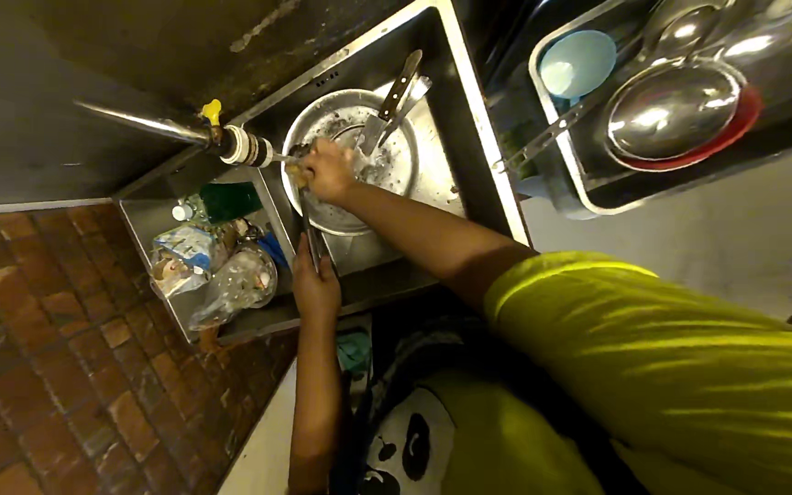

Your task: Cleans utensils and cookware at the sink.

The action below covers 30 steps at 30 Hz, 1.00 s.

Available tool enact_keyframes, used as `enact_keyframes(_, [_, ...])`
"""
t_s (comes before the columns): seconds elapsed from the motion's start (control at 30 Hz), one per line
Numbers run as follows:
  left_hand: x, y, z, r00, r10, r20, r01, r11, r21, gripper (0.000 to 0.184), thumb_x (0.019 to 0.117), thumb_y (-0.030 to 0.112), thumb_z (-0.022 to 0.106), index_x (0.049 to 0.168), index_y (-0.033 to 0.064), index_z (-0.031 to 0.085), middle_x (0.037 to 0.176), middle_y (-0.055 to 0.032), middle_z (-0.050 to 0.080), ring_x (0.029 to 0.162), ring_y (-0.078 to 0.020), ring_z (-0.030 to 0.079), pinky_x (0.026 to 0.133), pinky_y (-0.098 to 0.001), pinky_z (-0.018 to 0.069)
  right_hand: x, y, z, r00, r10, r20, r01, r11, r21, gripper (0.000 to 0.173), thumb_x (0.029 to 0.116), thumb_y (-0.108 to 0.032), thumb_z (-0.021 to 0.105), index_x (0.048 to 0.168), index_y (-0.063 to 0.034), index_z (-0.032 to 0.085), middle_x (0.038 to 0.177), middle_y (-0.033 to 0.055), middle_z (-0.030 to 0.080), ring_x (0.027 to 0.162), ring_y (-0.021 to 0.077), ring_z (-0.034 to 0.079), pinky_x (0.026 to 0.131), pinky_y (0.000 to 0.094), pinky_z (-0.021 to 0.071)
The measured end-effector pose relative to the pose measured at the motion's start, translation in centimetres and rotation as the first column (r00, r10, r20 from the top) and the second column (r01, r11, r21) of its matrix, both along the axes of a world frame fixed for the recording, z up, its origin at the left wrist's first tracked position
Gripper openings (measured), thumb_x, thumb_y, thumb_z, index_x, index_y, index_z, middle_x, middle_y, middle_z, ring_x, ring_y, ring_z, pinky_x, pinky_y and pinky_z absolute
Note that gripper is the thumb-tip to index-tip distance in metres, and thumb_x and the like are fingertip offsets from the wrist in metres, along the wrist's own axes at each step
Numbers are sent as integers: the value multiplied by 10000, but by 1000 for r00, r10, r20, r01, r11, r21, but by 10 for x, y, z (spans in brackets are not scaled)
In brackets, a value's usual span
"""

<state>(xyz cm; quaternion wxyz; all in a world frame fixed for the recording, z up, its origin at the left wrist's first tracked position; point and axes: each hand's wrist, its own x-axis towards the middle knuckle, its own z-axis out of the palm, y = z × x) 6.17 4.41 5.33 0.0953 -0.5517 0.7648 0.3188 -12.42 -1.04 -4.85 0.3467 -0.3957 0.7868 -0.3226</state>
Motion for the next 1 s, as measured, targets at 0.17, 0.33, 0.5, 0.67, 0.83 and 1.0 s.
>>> enact_keyframes(0.17, [13,-16,-3,975,142,-170,-134,989,59,594,1055,180,545,1600,101,323,1555,-186,450,1357,-257,531,1116,-426,459,3,23,1,948,-9,317,50,991,-122,203,983,-101,611,1133,-14,717,1335,229,584,1278,356,556,1082,528,470])
enact_keyframes(0.33, [15,-4,7,854,427,-299,-248,837,488,514,1097,195,464,1594,141,344,936,-79,613,536,-113,488,448,-255,435,-23,17,-17,518,-341,785,453,887,86,366,1081,-143,439,1430,-35,455,1267,171,623,1073,241,658,917,431,568])
enact_keyframes(0.5, [35,-7,15,693,613,-380,-129,624,771,524,1105,198,346,1614,113,249,816,-36,548,469,-73,431,395,-199,398,-34,1,-18,124,-253,959,554,820,145,353,1069,-135,333,1407,-107,434,1117,107,616,914,217,650,768,417,577])
enact_keyframes(0.67, [56,-15,13,602,735,-312,-47,423,905,536,1074,258,419,1573,136,264,772,-16,554,466,-71,477,392,-189,429,-33,-5,-1,-44,-191,981,437,879,190,403,1115,-360,222,1297,-114,484,1032,118,670,773,230,683,666,395,596])
enact_keyframes(0.83, [58,-6,3,526,793,-306,-40,383,923,341,1073,256,416,1391,132,423,746,-23,564,447,-79,486,377,-191,429,-27,-13,-2,-92,-220,971,441,865,238,339,1118,-363,346,1282,-132,531,867,35,595,646,121,579,556,273,513])
enact_keyframes(1.0, [36,10,-3,590,710,-385,-145,562,814,474,1100,215,350,1548,63,325,774,-34,555,451,-63,447,377,-187,403,-14,-10,1,-116,-315,942,570,755,323,347,1130,-280,335,1281,-22,511,1008,124,661,846,201,693,782,352,610])
